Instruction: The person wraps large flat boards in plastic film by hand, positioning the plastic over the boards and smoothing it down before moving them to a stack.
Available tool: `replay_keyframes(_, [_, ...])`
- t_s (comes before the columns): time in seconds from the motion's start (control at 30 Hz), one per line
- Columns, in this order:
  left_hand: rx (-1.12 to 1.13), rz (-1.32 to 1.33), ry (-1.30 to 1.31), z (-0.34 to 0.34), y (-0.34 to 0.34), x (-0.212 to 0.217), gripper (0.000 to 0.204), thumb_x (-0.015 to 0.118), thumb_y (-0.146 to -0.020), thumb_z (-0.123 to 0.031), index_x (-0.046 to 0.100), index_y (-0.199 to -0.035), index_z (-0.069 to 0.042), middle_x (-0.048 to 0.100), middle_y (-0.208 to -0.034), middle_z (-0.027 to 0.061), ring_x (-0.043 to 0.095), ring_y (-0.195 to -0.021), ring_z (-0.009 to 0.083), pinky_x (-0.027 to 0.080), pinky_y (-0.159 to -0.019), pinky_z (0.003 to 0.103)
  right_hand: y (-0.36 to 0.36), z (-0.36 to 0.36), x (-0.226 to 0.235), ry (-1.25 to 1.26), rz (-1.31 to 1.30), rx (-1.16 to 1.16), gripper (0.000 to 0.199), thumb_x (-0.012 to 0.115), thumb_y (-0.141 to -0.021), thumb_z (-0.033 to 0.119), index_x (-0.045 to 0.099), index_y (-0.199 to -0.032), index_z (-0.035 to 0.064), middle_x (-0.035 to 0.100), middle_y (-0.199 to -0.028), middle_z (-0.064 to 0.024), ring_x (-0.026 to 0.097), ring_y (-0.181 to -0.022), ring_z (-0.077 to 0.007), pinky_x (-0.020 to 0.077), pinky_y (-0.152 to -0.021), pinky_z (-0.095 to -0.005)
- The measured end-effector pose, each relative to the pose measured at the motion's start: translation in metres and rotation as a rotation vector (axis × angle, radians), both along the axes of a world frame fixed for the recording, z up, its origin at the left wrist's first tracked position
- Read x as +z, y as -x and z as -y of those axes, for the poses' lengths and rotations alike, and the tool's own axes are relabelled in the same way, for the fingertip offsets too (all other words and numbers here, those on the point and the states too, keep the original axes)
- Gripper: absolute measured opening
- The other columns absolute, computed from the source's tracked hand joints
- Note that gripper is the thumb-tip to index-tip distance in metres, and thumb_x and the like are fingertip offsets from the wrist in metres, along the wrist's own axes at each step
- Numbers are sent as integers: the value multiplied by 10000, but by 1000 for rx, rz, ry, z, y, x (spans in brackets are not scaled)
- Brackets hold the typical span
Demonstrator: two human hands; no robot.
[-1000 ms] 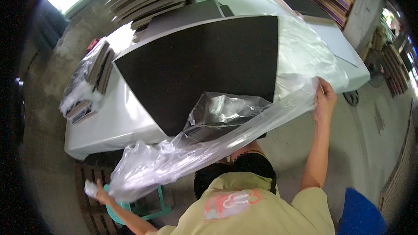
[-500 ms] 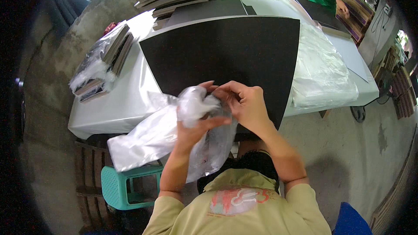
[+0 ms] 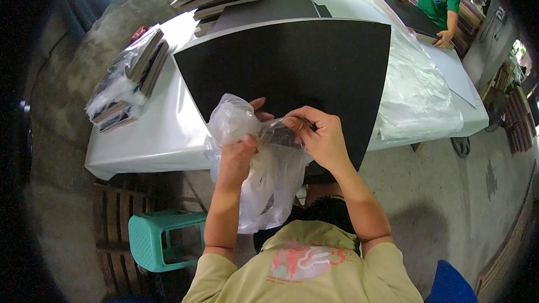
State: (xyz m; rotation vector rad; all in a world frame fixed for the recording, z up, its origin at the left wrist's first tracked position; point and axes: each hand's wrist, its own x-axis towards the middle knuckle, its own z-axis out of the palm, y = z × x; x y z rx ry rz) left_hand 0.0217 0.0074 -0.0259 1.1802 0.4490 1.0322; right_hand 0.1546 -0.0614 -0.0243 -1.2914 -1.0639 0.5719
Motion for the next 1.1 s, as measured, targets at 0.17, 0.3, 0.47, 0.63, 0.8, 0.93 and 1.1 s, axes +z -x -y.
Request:
replay_keyframes(0.17, [-77, -134, 10, -7, -7, -14, 174, 603, -780, -100, 582, -933, -21, 583, -845, 40, 529, -819, 114, 410, -716, 236, -5, 0, -7, 6, -28, 47, 252, 565, -822, 234, 529, -739, -2, 470, -543, 3, 438, -501, -53, 353, -464, -206])
replay_keyframes(0.3, [37, -215, -149, -5, -6, -22, 116, 604, -779, -92, 578, -869, -24, 571, -801, 25, 523, -756, 111, 412, -673, 234, -8, -1, -16, 42, 109, 11, 311, 546, -825, 310, 541, -757, 7, 480, -587, -5, 452, -535, -64, 354, -481, -214])
replay_keyframes(0.47, [125, -202, -73, -5, -7, -20, 91, 597, -792, -114, 553, -802, -35, 525, -728, -5, 489, -674, 101, 399, -610, 242, -4, -12, -9, -179, -60, 143, 277, 629, -761, 280, 599, -801, 7, 531, -831, -50, 513, -719, -109, 412, -610, -245])
replay_keyframes(0.63, [50, -12, 52, 0, -6, -14, 120, 611, -783, -121, 542, -845, -45, 538, -788, 11, 498, -724, 103, 404, -652, 236, -5, -13, -7, -131, 229, -25, 180, 637, -753, 186, 590, -790, 16, 542, -804, -58, 524, -732, -129, 422, -646, -254])
replay_keyframes(0.8, [-319, 112, 447, -7, 5, -16, 304, 688, -718, -177, 530, -935, -35, 546, -859, 28, 502, -808, 106, 414, -722, 250, -4, -12, -8, -201, -129, 123, 185, 565, -817, 211, 540, -743, 44, 516, -664, -28, 476, -592, -79, 387, -547, -211])
replay_keyframes(0.93, [-234, -380, -426, -9, 7, -17, 328, 691, -708, -178, 535, -957, -30, 545, -789, 27, 521, -699, 130, 438, -617, 258, -17, -10, 0, -119, -1006, 571, 199, 528, -842, 264, 496, -825, 69, 469, -577, 24, 396, -474, -22, 344, -452, -173])
replay_keyframes(1.1, [-142, -151, 59, -22, 33, -10, 129, 479, -855, -178, 541, -801, -79, 549, -702, 28, 513, -575, 97, 398, -471, 235, -15, 0, -20, 103, -365, 806, 346, 706, -669, 232, 563, -916, 35, 550, -613, -18, 473, -506, -92, 399, -510, -218])
